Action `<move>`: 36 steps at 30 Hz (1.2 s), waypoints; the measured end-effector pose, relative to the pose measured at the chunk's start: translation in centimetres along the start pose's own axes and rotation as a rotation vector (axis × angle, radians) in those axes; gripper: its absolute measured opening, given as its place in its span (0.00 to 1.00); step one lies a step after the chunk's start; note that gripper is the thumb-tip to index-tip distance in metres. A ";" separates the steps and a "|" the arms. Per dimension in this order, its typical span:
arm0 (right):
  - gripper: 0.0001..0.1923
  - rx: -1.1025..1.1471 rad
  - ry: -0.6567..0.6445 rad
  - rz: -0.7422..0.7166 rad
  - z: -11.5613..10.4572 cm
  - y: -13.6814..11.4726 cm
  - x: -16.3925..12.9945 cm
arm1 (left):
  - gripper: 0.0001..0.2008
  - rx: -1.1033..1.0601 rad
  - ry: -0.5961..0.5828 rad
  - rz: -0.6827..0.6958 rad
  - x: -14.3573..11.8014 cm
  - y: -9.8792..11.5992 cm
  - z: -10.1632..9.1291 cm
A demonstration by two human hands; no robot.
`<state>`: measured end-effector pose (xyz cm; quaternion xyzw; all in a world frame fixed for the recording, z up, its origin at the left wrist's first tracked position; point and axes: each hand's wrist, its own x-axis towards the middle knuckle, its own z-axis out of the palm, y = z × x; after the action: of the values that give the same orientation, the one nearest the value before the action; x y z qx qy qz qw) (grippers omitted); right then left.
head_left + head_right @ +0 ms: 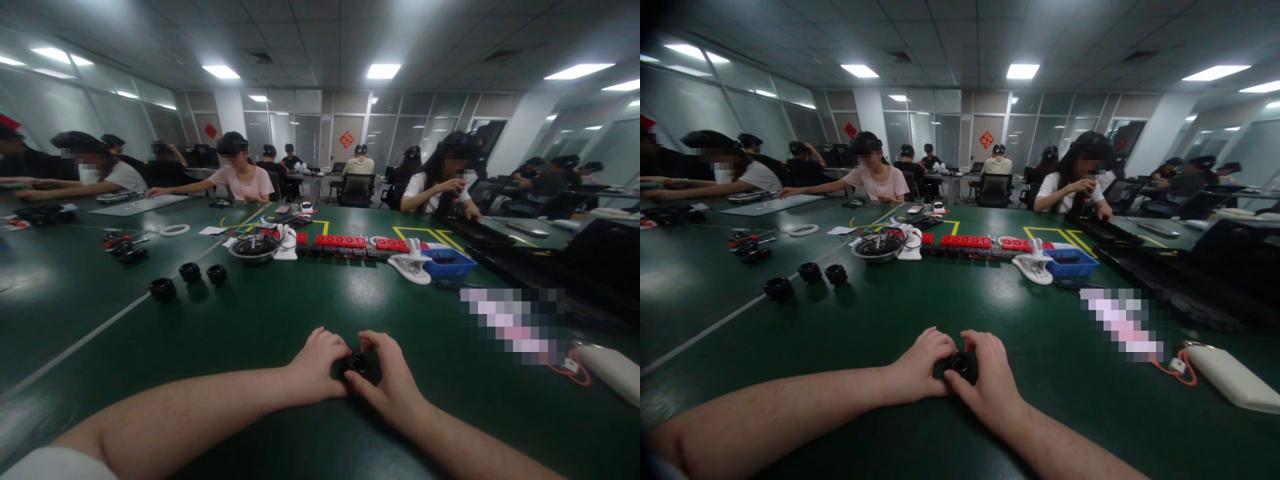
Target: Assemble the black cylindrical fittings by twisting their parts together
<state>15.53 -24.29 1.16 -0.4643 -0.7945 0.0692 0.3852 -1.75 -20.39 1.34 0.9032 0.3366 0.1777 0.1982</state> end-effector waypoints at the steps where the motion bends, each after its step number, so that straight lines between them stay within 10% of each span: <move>1: 0.22 0.009 -0.004 -0.009 0.0 0.0 0.0 | 0.15 -0.001 0.001 -0.002 0.0 0.0 0.0; 36: 0.21 0.004 -0.058 -0.232 -1.3 -0.6 0.1 | 0.18 0.000 0.009 -0.016 0.1 -0.4 0.5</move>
<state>15.99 -24.89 2.34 -0.3661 -0.8536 0.0393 0.3684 -1.65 -20.13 0.72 0.8997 0.3447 0.1801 0.1982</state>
